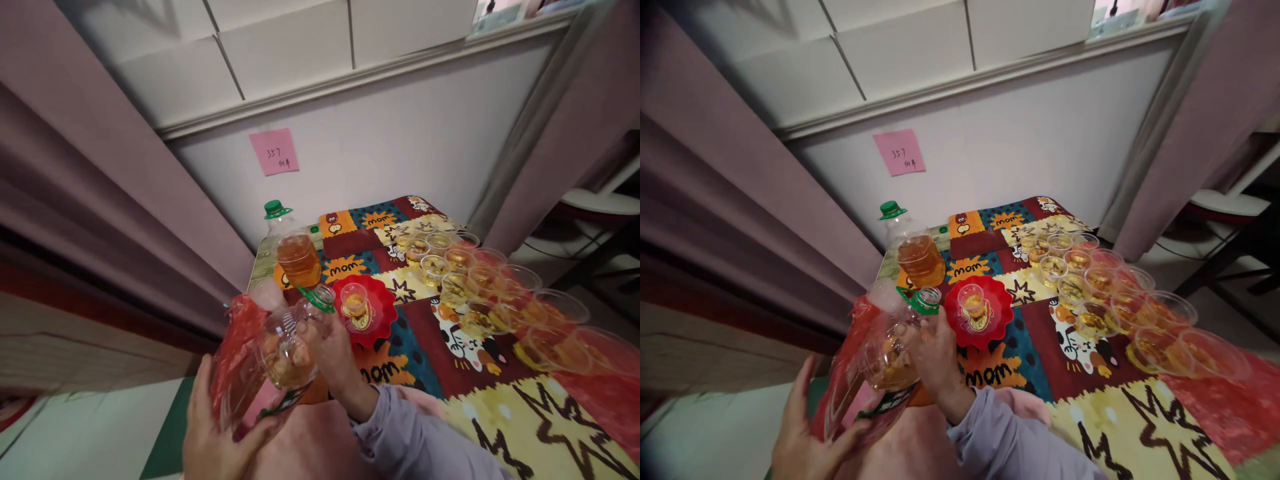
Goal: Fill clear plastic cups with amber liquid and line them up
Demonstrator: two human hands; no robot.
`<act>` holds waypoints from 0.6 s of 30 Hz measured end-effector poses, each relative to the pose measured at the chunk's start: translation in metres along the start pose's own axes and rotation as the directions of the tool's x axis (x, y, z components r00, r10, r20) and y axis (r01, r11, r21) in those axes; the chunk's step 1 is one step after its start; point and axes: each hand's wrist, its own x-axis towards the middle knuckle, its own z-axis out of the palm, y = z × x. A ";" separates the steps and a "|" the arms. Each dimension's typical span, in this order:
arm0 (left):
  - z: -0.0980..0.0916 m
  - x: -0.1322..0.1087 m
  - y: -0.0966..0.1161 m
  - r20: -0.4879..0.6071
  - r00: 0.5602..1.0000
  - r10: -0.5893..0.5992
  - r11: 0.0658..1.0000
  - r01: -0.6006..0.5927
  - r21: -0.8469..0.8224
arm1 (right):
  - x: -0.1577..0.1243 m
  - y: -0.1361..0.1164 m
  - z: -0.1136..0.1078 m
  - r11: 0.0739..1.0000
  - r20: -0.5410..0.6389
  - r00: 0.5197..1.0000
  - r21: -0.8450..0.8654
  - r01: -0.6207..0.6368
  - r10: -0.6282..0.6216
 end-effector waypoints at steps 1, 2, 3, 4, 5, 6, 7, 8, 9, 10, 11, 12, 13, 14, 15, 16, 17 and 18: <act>0.003 0.002 0.007 0.037 0.997 0.061 0.998 -0.062 0.022 | -0.004 0.000 0.001 1.000 0.011 1.000 -0.028 0.008 -0.008; 0.006 0.004 0.012 0.076 0.992 0.104 0.994 -0.106 0.028 | -0.007 -0.001 0.002 0.998 0.019 1.000 -0.053 0.020 -0.019; 0.009 0.005 0.017 0.129 0.983 0.131 0.991 -0.135 0.022 | -0.010 -0.002 0.002 0.997 0.025 0.999 -0.076 0.034 -0.032; 0.012 0.006 0.020 0.172 0.975 0.143 0.989 -0.148 0.016 | -0.012 -0.003 0.002 0.994 0.029 0.999 -0.096 0.045 -0.043; 0.015 0.006 0.021 0.201 0.969 0.145 0.989 -0.150 0.013 | -0.013 -0.005 0.002 0.992 0.032 0.998 -0.114 0.054 -0.050; 0.017 0.006 0.021 0.210 0.968 0.139 0.989 -0.145 0.012 | -0.015 -0.006 0.003 0.990 0.036 0.998 -0.130 0.059 -0.055; 0.018 0.006 0.021 0.197 0.972 0.128 0.991 -0.133 0.013 | -0.016 -0.008 0.004 0.988 0.049 0.997 -0.142 0.064 -0.058; 0.018 0.006 0.019 0.177 0.978 0.114 0.993 -0.118 0.013 | -0.017 -0.009 0.005 0.986 0.071 0.995 -0.147 0.074 -0.064; 0.019 0.006 0.018 0.163 0.981 0.102 0.995 -0.105 0.007 | -0.018 -0.011 0.007 0.985 0.099 0.992 -0.146 0.091 -0.077; 0.018 0.006 0.017 0.155 0.984 0.090 0.996 -0.091 0.000 | -0.019 -0.012 0.009 0.984 0.122 0.988 -0.136 0.111 -0.095; 0.018 0.006 0.016 0.154 0.985 0.080 0.997 -0.080 -0.004 | -0.019 -0.014 0.011 0.984 0.126 0.985 -0.119 0.133 -0.118; 0.018 0.006 0.015 0.152 0.986 0.074 0.997 -0.074 -0.005 | -0.019 -0.016 0.011 0.983 0.095 0.985 -0.103 0.151 -0.142; 0.017 0.006 0.015 0.138 0.988 0.076 0.997 -0.075 -0.006 | -0.018 -0.020 0.010 0.982 0.033 0.987 -0.093 0.162 -0.160; 0.017 0.005 0.015 0.114 0.990 0.084 0.996 -0.083 -0.008 | -0.016 -0.025 0.006 0.981 -0.049 0.984 -0.098 0.167 -0.172; 0.017 0.004 0.015 0.086 0.992 0.094 0.996 -0.093 -0.014 | -0.013 -0.033 0.000 0.978 -0.131 0.974 -0.121 0.167 -0.183; 0.016 0.002 0.016 0.063 0.993 0.099 0.995 -0.098 -0.021 | -0.008 -0.043 -0.009 0.973 -0.196 0.961 -0.166 0.163 -0.194; 0.016 0.001 0.016 0.060 0.994 0.096 0.995 -0.095 -0.027 | -0.002 -0.055 -0.021 0.958 -0.219 0.951 -0.234 0.167 -0.219; 0.016 -0.001 0.015 0.056 0.995 0.083 0.996 -0.081 -0.033 | 0.005 -0.068 -0.035 0.927 -0.193 0.947 -0.326 0.186 -0.258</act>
